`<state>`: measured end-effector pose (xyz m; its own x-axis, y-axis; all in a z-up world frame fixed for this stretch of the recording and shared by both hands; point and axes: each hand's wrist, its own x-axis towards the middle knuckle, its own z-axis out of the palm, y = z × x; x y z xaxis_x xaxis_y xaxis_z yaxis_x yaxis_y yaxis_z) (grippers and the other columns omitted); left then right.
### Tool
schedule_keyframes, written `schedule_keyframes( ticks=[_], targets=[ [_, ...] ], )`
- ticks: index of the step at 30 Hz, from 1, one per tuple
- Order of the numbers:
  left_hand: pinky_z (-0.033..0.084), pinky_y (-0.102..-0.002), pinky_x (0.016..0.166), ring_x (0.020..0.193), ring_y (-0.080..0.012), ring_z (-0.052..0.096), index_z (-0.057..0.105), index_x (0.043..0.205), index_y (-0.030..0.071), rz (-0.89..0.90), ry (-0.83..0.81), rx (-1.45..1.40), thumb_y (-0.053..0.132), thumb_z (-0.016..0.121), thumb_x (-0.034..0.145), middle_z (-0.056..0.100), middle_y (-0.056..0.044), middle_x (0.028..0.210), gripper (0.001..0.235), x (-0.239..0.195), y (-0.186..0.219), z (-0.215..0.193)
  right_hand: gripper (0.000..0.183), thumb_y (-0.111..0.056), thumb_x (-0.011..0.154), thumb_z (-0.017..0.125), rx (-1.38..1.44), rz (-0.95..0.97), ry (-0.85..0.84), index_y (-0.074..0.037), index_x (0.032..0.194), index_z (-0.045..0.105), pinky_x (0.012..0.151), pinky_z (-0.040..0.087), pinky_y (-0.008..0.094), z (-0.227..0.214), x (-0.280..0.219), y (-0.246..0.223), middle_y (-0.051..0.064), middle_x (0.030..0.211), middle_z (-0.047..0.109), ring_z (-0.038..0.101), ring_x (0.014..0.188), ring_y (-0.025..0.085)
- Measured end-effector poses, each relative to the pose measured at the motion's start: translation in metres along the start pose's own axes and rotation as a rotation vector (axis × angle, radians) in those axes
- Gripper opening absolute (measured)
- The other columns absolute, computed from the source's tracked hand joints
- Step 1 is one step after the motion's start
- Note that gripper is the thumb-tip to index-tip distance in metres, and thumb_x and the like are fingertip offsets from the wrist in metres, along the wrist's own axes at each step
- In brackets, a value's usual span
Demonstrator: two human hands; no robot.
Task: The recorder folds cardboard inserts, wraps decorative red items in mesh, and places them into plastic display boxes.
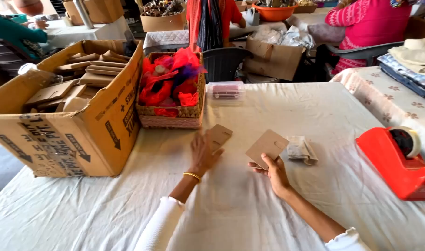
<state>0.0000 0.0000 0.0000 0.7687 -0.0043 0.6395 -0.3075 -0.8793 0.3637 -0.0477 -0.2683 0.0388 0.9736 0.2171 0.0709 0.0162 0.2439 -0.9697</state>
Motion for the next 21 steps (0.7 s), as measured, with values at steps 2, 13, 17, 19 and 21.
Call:
schedule_keyframes(
  ticks=[2, 13, 17, 19, 21],
  targets=[
    [0.023, -0.06, 0.112, 0.143, -0.0474, 0.03, 0.042, 0.146, -0.001, -0.08, -0.012, 0.031, 0.054, 0.071, 0.081, 0.031, -0.028, 0.156, 0.09, 0.0, -0.01, 0.014, 0.035, -0.03, 0.093, 0.06, 0.023, -0.013, 0.038, -0.003, 0.116, 0.059, 0.071, 0.06, 0.032, -0.006, 0.004, 0.008, 0.009, 0.104, 0.074, 0.077, 0.089, 0.021],
    [0.051, -0.048, 0.1, 0.119, -0.0316, 0.063, 0.056, 0.133, 0.012, -0.136, -0.08, -0.244, 0.052, 0.083, 0.078, 0.065, -0.011, 0.127, 0.073, 0.005, 0.014, -0.032, 0.035, -0.009, 0.09, 0.066, -0.127, -0.083, 0.047, 0.008, 0.117, 0.052, 0.058, 0.06, 0.032, 0.001, 0.0, 0.008, 0.017, 0.097, 0.077, 0.079, 0.077, 0.024],
    [0.062, -0.041, 0.081, 0.11, -0.0274, 0.065, 0.047, 0.138, 0.009, 0.008, -0.175, -0.621, 0.027, 0.092, 0.066, 0.058, -0.012, 0.13, 0.086, 0.01, 0.036, -0.044, 0.083, -0.009, 0.089, 0.064, -0.235, -0.074, 0.268, -0.009, 0.153, 0.012, 0.053, 0.058, 0.032, 0.009, -0.009, -0.019, 0.01, 0.087, 0.07, 0.071, 0.062, 0.022],
    [0.066, -0.037, 0.078, 0.107, -0.0248, 0.065, 0.046, 0.139, 0.01, 0.026, -0.288, -0.647, 0.021, 0.092, 0.064, 0.055, -0.012, 0.133, 0.089, 0.009, 0.043, -0.045, 0.102, -0.01, 0.089, 0.065, -0.319, -0.083, 0.32, -0.018, 0.163, -0.006, 0.052, 0.058, 0.032, 0.004, -0.007, -0.022, 0.012, 0.078, 0.067, 0.067, 0.058, 0.022],
    [0.068, -0.034, 0.078, 0.103, -0.0247, 0.07, 0.048, 0.137, 0.009, -0.089, -0.348, -0.814, 0.011, 0.09, 0.065, 0.055, -0.012, 0.134, 0.083, 0.006, 0.049, -0.046, 0.1, -0.008, 0.092, 0.062, -0.45, -0.285, 0.335, -0.019, 0.168, -0.002, 0.054, 0.062, 0.031, -0.004, -0.005, -0.023, 0.012, 0.08, 0.068, 0.063, 0.062, 0.016]
  ],
)
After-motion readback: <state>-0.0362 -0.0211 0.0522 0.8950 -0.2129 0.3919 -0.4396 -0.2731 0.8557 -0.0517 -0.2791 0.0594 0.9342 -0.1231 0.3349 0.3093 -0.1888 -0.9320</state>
